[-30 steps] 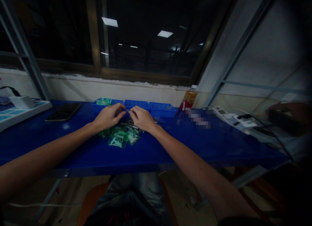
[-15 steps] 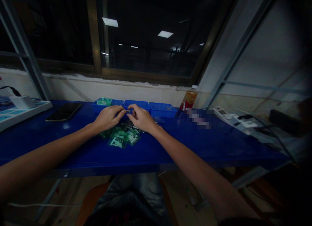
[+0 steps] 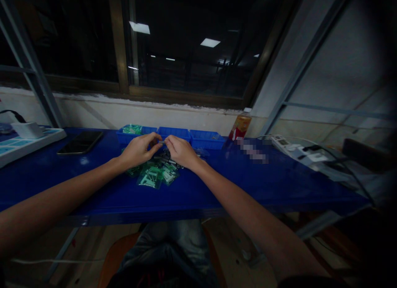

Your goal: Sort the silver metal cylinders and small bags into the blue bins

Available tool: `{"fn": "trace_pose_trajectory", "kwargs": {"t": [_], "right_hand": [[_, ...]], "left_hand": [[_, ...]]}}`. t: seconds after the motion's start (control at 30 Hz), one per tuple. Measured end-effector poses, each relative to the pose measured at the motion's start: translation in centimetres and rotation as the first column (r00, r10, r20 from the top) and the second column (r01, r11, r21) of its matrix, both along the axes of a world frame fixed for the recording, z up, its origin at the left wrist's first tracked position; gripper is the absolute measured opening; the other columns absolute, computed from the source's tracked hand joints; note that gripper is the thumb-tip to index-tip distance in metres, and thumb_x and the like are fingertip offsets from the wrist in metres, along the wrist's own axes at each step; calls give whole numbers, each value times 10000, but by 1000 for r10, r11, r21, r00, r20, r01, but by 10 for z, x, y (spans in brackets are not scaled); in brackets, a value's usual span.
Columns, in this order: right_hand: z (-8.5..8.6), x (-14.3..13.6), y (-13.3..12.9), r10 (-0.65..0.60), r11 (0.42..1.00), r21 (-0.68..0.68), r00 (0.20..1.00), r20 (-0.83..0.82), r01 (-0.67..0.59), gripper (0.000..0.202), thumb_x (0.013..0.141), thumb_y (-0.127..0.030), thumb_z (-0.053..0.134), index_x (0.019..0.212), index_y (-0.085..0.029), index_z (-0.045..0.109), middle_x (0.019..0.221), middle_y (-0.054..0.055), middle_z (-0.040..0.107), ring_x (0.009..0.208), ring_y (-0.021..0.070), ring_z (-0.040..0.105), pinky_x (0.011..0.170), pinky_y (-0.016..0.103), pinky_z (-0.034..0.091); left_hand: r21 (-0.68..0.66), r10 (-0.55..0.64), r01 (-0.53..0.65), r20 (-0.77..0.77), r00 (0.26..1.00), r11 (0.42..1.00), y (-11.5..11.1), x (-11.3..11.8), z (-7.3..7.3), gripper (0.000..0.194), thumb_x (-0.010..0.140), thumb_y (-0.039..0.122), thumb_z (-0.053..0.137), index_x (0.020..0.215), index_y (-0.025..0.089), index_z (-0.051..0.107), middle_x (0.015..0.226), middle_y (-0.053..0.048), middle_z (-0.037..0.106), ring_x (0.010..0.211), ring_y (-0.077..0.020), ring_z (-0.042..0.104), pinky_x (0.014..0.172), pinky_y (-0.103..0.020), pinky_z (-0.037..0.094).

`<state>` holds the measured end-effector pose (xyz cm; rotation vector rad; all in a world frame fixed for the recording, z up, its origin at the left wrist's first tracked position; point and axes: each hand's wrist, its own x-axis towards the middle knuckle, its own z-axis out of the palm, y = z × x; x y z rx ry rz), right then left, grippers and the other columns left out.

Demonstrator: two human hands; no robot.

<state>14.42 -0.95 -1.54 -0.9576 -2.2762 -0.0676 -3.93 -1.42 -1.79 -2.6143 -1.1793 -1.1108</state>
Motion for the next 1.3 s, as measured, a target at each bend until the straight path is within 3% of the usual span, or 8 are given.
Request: {"fn": "trace_pose_trajectory", "kwargs": {"t": [0.23,0.4,0.5,0.63,0.8,0.97,1.1,1.3], "right_hand": [[1,0,-5,35,999,-19,998,-48,-36,251,852,-329,459,1066,-197,449,813,16,569,677,125,503,628,254,364],[1,-1,-4,55,998,28,998,-44,-54,157,832,-269,472,970,-195,479,809,9,556,664,116,484,613,241,352],[2,2,1,31,998,56,999,-44,-28,146,851,-299,440,920,-189,507,811,14,557,669,118,487,615,238,348],[0,17,19,-147,981,106,981,-124,160,199,865,-318,406,893,-176,542,817,26,574,690,126,507,643,242,351],[-6,45,43,-444,886,79,884,-146,457,230,851,-333,420,895,-172,578,806,41,609,716,151,539,627,249,347],[-13,59,54,-599,798,28,797,-78,602,255,846,-373,424,930,-207,599,837,47,647,746,178,578,615,259,364],[-14,59,57,-641,767,-13,767,-36,641,267,838,-406,438,950,-232,608,867,46,662,769,192,601,622,269,391],[-16,59,60,-652,758,-59,758,-29,650,291,832,-419,444,993,-245,613,892,50,667,802,201,608,648,281,418]], "left_hand": [[-8,72,-72,-8,997,997,-4,1,3,284,898,348,344,866,151,546,737,-39,613,632,-142,547,584,-253,384],[-28,80,-81,-52,995,996,-6,2,5,322,907,339,307,801,149,544,693,-40,592,651,-156,552,623,-272,392],[-76,74,-82,-102,992,994,-1,1,2,344,911,358,294,897,148,566,781,-59,626,723,-177,579,670,-292,420],[-112,-33,5,-249,968,994,8,-1,-7,336,895,332,340,1073,168,574,1019,-77,631,954,-202,571,838,-326,421],[-140,-85,37,-359,930,989,11,-1,-10,337,889,288,339,997,192,644,1021,-51,654,966,-179,577,874,-299,415],[-118,71,-126,-389,918,985,10,-3,-9,353,873,379,355,950,224,663,976,-44,679,916,-219,604,764,-319,446],[-164,244,-316,-352,904,935,14,-8,-9,322,817,473,432,932,268,651,870,-21,698,791,-222,634,620,-293,438],[-196,284,-368,-355,891,909,22,-11,-11,357,757,545,482,917,283,664,888,-22,700,778,-225,635,590,-279,427]]}}
